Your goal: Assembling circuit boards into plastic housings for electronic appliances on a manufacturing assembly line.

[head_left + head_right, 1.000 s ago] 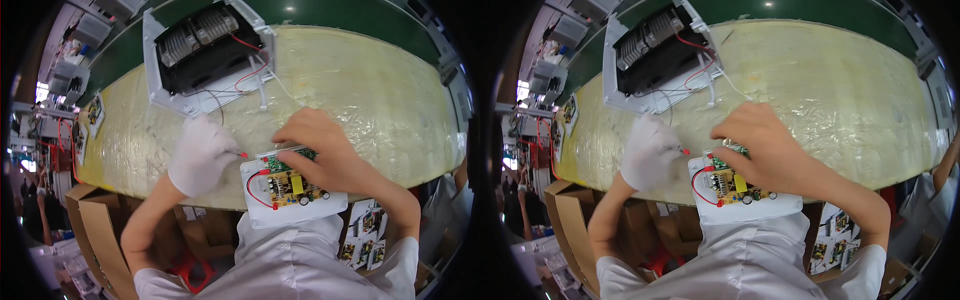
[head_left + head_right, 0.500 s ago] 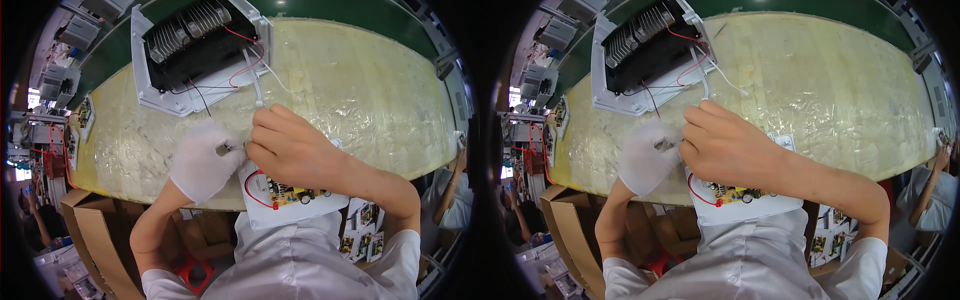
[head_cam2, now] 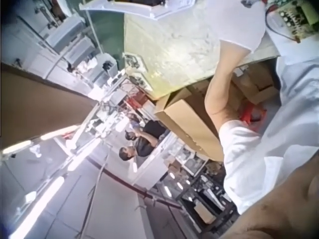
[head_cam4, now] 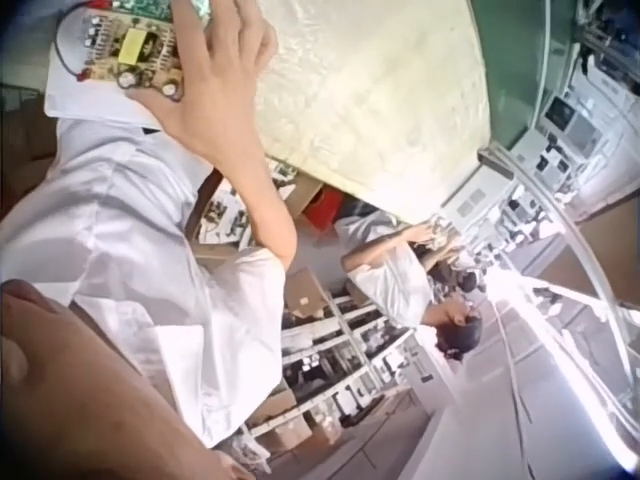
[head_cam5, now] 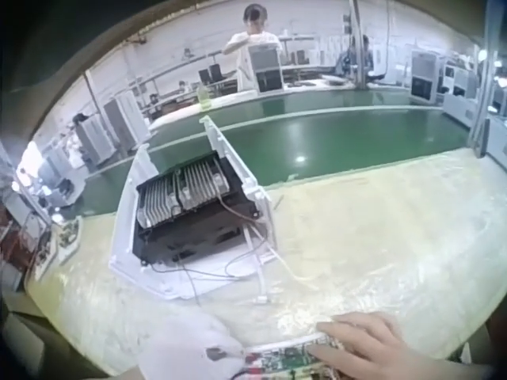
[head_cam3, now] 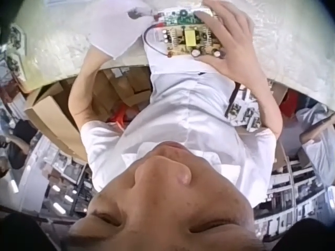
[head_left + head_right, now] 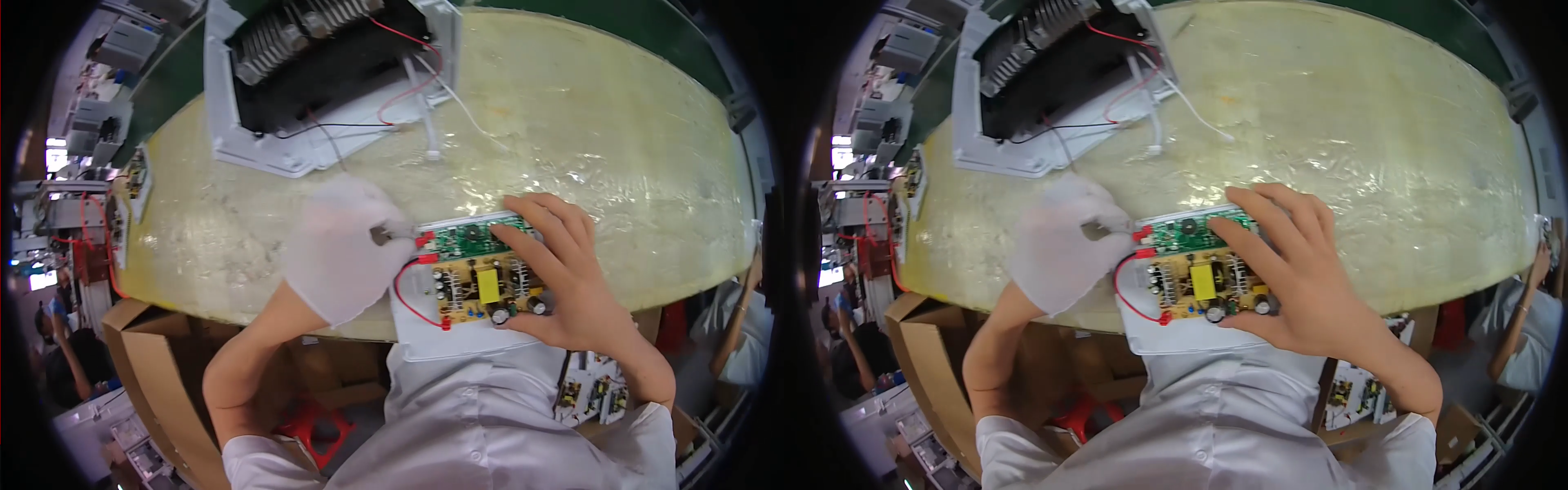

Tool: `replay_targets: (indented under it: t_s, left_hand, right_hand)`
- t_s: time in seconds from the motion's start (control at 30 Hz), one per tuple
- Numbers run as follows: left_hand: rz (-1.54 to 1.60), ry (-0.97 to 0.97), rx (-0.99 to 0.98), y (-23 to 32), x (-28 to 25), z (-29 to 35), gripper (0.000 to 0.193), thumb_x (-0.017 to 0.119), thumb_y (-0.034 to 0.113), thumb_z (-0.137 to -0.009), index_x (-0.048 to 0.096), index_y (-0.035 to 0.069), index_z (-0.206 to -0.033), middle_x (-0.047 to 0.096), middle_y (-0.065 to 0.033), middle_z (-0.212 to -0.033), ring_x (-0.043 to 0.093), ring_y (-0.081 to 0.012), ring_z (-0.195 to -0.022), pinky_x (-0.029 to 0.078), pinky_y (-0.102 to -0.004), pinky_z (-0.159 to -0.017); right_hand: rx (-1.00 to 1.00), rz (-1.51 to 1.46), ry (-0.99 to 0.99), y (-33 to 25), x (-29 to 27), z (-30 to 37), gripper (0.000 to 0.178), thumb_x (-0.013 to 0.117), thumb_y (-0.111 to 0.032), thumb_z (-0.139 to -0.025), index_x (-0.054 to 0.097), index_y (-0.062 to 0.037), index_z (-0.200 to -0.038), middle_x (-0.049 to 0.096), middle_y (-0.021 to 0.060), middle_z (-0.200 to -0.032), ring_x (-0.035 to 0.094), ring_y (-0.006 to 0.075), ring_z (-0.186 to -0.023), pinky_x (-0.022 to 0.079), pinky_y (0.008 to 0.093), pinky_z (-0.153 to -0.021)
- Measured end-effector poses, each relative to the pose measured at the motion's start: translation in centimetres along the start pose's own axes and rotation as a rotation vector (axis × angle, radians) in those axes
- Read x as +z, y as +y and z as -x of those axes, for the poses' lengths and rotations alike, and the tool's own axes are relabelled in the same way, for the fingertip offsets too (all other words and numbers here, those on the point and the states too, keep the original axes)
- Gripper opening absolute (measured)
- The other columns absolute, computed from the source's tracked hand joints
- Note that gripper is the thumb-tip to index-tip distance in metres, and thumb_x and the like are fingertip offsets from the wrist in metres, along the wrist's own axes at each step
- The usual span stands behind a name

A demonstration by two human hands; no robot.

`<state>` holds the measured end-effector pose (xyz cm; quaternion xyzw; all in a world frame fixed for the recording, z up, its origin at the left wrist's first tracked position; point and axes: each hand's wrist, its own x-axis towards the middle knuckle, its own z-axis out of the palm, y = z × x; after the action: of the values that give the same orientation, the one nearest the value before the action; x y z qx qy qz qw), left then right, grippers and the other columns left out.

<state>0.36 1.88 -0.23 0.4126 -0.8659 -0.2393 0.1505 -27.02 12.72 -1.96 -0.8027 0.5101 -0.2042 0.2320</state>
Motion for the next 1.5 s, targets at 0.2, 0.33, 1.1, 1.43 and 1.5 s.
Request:
replay_targets:
  t_s: [0.2, 0.33, 1.1, 1.43, 1.5]
  left_hand:
    - [0.114, 0.005, -0.083, -0.3, 1.1, -0.3, 0.010, 0.080, 0.006, -0.075, 0.077, 0.006, -0.084, 0.069, -0.0083, -0.091, 0.067, -0.0247, -0.086, 0.053, -0.0343, -0.077]
    - [0.197, -0.058, -0.138, -0.5, 0.7, -0.2, 0.010, 0.081, 0.004, -0.076, 0.076, 0.004, -0.085, 0.069, -0.0076, -0.089, 0.065, -0.0190, -0.078, 0.051, -0.0318, -0.071]
    - [-0.515, 0.221, 0.349, -3.7, -0.5, -7.9, 0.013, 0.081, 0.015, -0.076, 0.073, 0.010, -0.086, 0.063, -0.0145, -0.093, 0.060, -0.0368, -0.088, 0.049, -0.0499, -0.077]
    - [-0.261, 0.229, 0.396, 4.7, -1.1, -0.6, 0.014, 0.082, 0.015, -0.070, 0.069, 0.013, -0.075, 0.063, 0.0011, -0.078, 0.062, -0.0238, -0.069, 0.044, -0.0429, -0.063]
    - [-0.279, 0.201, 0.447, 5.1, -1.3, -0.2, 0.015, 0.081, 0.017, -0.069, 0.068, 0.012, -0.075, 0.063, 0.0016, -0.078, 0.060, -0.0238, -0.064, 0.043, -0.0423, -0.058]
  right_hand:
    - [-0.029, -0.092, 0.054, 1.1, 0.2, 0.2, 0.084, 0.092, -0.039, -0.065, 0.064, -0.0059, -0.137, 0.048, 0.0150, -0.157, 0.041, 0.0409, -0.145, 0.031, 0.0552, -0.118]
    - [-0.050, -0.125, 0.064, 1.4, 0.6, 0.1, 0.080, 0.092, -0.040, -0.065, 0.067, -0.0066, -0.133, 0.049, 0.0150, -0.157, 0.042, 0.0403, -0.144, 0.031, 0.0548, -0.118]
    - [0.020, -0.152, 0.172, 1.5, 0.9, -0.4, 0.075, 0.097, -0.026, -0.066, 0.067, -0.0110, -0.133, 0.035, 0.0187, -0.167, 0.030, 0.0447, -0.152, 0.026, 0.0544, -0.122]
    - [-0.131, -0.366, 0.226, -1.5, -1.7, -3.2, 0.036, 0.083, -0.020, -0.087, 0.071, -0.0075, -0.118, 0.065, 0.0120, -0.110, 0.056, 0.0327, -0.106, 0.040, 0.0452, -0.098]
    - [-0.143, -0.388, 0.193, -1.9, -1.7, -3.7, 0.025, 0.080, -0.016, -0.090, 0.072, -0.0058, -0.111, 0.065, 0.0087, -0.094, 0.058, 0.0299, -0.092, 0.043, 0.0430, -0.090]
